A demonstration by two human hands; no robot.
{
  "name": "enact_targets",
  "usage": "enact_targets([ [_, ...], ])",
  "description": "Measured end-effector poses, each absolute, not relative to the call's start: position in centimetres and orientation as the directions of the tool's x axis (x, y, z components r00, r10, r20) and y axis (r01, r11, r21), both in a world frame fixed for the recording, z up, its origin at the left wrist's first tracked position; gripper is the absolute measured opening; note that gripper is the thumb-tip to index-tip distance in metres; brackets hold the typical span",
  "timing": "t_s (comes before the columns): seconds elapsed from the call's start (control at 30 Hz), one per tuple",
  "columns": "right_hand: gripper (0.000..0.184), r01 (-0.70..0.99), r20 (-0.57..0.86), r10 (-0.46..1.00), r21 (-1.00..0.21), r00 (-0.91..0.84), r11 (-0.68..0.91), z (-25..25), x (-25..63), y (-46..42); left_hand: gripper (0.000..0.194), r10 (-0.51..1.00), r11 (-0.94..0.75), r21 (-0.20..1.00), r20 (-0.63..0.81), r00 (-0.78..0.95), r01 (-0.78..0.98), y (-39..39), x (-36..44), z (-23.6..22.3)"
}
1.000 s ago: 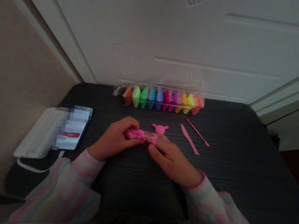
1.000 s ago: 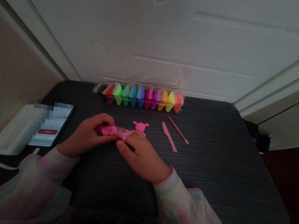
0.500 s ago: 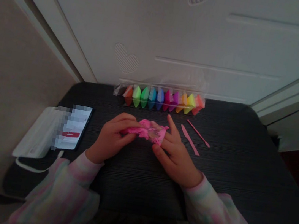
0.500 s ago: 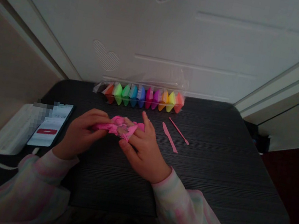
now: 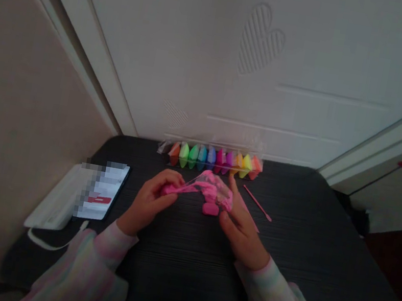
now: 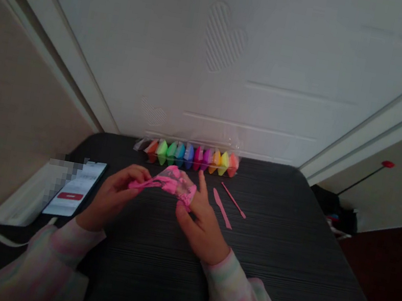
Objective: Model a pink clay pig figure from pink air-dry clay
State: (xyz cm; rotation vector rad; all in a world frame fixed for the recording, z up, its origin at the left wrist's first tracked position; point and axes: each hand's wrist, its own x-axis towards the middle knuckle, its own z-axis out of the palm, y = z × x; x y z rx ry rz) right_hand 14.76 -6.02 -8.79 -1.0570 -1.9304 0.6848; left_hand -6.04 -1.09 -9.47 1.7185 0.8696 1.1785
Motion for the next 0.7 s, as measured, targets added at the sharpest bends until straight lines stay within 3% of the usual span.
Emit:
enact_targets([
  [0.17,0.047,0.406,0.277,0.930,-0.841,-0.243,0.357,-8.6,15.3,-5.2,0.015,0.950,-0.273,0.962,0.271,0.156,-0.010,-1.2,-4.9,-6.9],
  [0.3,0.048,0.399,0.319,0.915,-0.827,-0.246,0.396,-6.1,15.6,-3.7,0.014,0.944,-0.307,0.891,0.329,0.011,-0.334,-0.6,-3.7,-3.5],
  [0.4,0.048,0.387,0.396,0.876,-0.788,-0.276,0.478,-4.0,15.1,-2.7,0.027,0.950,-0.299,0.788,0.302,-0.086,-0.538,0.2,-2.3,-1.4],
  [0.57,0.048,0.534,0.554,0.746,-0.530,-0.369,0.658,-2.5,13.6,-1.8,0.012,0.948,-0.317,0.611,0.197,-0.249,-0.725,1.4,-0.8,-0.4],
  [0.7,0.050,0.730,0.594,0.707,-0.274,-0.384,0.626,-2.9,12.8,-1.7,0.010,0.963,-0.259,0.530,0.075,-0.260,-0.807,1.8,-0.9,-0.4],
])
